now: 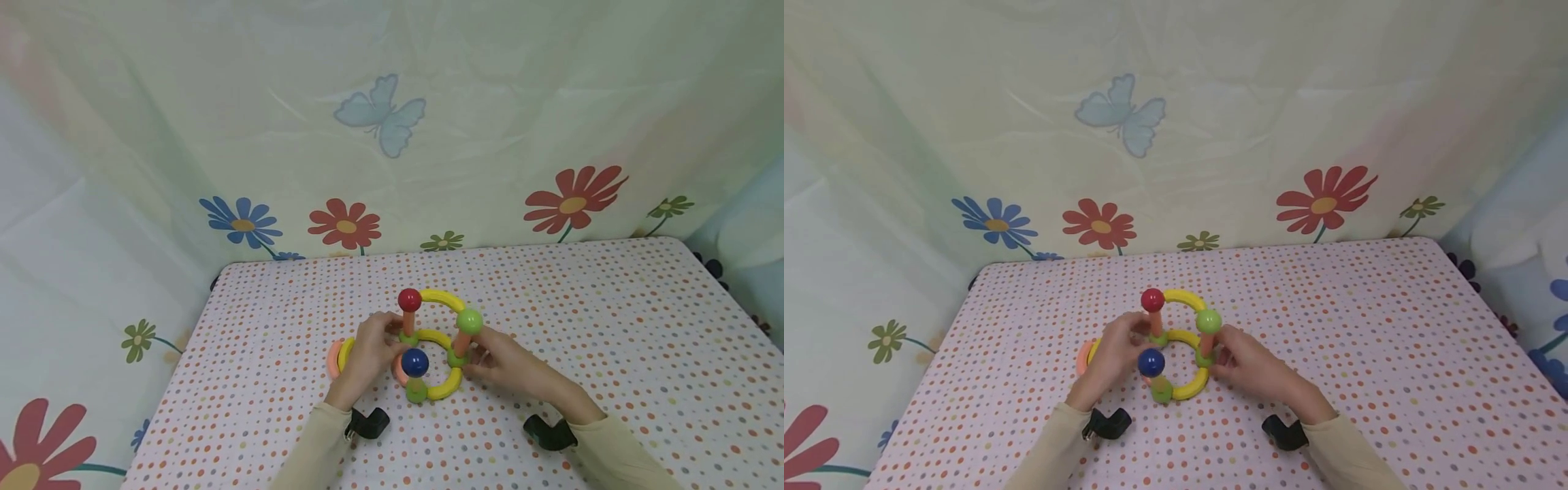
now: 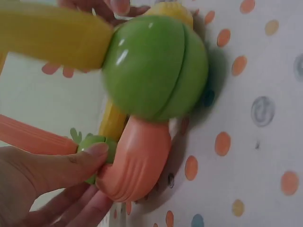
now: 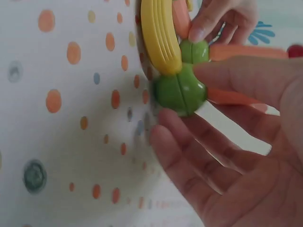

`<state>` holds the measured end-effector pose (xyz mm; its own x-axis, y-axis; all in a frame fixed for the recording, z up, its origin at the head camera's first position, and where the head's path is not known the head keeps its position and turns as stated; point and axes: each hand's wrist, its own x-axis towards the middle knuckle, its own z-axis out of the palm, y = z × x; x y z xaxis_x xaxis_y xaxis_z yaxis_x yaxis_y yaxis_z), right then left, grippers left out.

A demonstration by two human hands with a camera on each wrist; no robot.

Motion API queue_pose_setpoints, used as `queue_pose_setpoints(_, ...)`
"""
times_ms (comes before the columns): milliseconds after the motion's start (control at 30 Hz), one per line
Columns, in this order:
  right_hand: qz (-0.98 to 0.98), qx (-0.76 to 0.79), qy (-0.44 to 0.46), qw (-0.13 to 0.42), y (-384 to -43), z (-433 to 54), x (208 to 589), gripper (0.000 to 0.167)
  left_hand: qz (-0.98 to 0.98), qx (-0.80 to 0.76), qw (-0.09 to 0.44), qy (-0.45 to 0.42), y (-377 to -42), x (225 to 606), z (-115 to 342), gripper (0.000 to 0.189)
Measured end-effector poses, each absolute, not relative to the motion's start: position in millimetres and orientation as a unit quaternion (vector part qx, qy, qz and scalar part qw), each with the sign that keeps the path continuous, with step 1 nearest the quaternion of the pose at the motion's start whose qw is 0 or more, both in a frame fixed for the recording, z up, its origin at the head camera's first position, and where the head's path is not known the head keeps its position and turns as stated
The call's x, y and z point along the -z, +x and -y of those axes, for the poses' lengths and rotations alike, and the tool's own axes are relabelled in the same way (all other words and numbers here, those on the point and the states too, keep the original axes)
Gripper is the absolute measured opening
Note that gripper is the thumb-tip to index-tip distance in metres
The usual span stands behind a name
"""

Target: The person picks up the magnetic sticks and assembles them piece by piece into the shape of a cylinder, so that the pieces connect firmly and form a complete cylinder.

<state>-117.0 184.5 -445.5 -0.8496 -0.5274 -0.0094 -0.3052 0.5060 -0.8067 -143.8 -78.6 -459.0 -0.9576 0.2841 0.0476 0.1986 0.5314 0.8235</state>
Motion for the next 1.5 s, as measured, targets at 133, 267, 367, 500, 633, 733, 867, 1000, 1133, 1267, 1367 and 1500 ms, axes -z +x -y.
queue_pose_setpoints(133, -0.855, 0.418, -0.267, 0.153, -107, -183, 440, 0.023, -0.845, -0.507, 0.060, 0.157, -148, 461, 80, 0.036)
queue_pose_setpoints(267, -0.852, 0.407, -0.279, 0.176, -98, -182, 435, 0.022, -0.833, -0.514, 0.070, 0.193, -152, 463, 80, 0.033)
queue_pose_setpoints(367, -0.853, 0.398, -0.287, 0.181, -95, -182, 433, 0.022, -0.833, -0.505, 0.071, 0.214, -155, 463, 80, 0.032)
queue_pose_setpoints(500, -0.851, 0.400, -0.289, 0.181, -96, -190, 427, 0.021, -0.836, -0.496, 0.075, 0.223, -156, 463, 79, 0.034)
queue_pose_setpoints(633, -0.864, 0.398, -0.271, 0.147, -106, -199, 408, 0.021, -0.846, -0.487, 0.067, 0.206, -154, 461, 88, 0.036)
queue_pose_setpoints(733, -0.878, 0.396, -0.255, 0.090, -117, -204, 388, 0.024, -0.864, -0.467, 0.049, 0.184, -151, 455, 99, 0.036)
queue_pose_setpoints(867, -0.879, 0.408, -0.246, 0.025, -131, -199, 363, 0.027, -0.903, -0.403, 0.017, 0.150, -148, 444, 118, 0.031)
queue_pose_setpoints(1000, -0.874, 0.407, -0.267, 0.007, -146, -183, 349, 0.032, -0.932, -0.347, 0.022, 0.103, -140, 435, 132, 0.028)
queue_pose_setpoints(1133, -0.868, 0.398, -0.297, 0.020, -157, -163, 346, 0.036, -0.944, -0.317, 0.056, 0.074, -134, 432, 137, 0.027)
queue_pose_setpoints(1267, -0.861, 0.401, -0.309, 0.041, -163, -150, 350, 0.034, -0.952, -0.293, 0.053, 0.068, -132, 434, 134, 0.029)
queue_pose_setpoints(1367, -0.859, 0.402, -0.314, 0.047, -164, -146, 353, 0.033, -0.959, -0.275, 0.033, 0.064, -130, 434, 133, 0.031)
queue_pose_setpoints(1500, -0.858, 0.402, -0.317, 0.047, -166, -143, 355, 0.032, -0.966, -0.254, 0.024, 0.053, -128, 436, 132, 0.029)
